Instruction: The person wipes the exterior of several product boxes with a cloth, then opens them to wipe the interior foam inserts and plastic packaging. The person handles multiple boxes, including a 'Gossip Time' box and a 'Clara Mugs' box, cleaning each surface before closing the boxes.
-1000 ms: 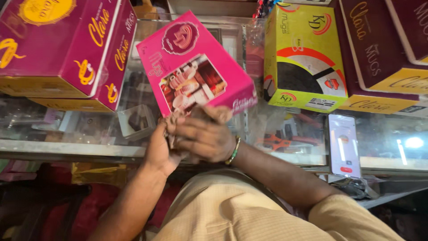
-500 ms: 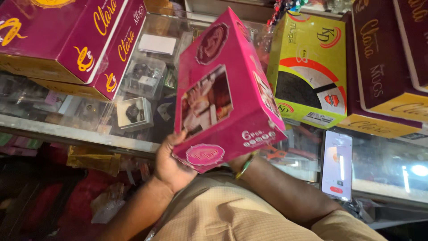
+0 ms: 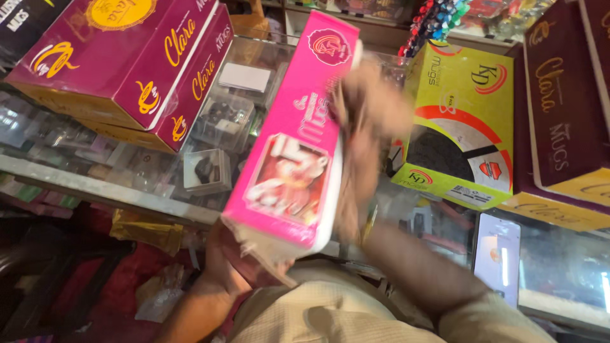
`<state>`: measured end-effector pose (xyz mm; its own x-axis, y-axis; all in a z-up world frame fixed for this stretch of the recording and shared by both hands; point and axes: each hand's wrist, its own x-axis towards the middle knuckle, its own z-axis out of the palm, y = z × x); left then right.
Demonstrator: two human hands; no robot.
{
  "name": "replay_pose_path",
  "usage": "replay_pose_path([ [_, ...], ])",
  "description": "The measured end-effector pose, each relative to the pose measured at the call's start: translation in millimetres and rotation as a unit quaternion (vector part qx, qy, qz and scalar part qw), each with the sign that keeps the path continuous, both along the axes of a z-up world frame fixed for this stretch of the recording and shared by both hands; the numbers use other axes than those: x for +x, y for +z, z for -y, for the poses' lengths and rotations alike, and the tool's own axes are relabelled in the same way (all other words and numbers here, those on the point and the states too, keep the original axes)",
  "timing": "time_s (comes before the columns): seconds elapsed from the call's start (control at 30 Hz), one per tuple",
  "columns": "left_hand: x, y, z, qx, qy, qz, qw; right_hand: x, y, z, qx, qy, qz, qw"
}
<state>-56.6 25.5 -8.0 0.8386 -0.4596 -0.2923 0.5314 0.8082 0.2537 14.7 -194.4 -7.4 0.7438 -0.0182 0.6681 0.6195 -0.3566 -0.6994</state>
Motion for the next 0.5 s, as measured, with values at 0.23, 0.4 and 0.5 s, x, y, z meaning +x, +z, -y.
replay_pose_path([
  [0.23, 2, -19, -4, -0.083, 0.011, 0.026, 0.996, 35, 17, 7, 0.031, -0.065, 0.002, 0.997],
  [0.4, 31, -8, -31, 0.032, 0.042, -0.007, 0.999, -42, -16, -16, -0.053, 0.001, -0.006, 0.999],
  [0.5, 24, -1, -32, 0.017, -0.012, 0.031, 0.999, 37, -7, 23, -0.039, -0.052, 0.017, 0.998],
])
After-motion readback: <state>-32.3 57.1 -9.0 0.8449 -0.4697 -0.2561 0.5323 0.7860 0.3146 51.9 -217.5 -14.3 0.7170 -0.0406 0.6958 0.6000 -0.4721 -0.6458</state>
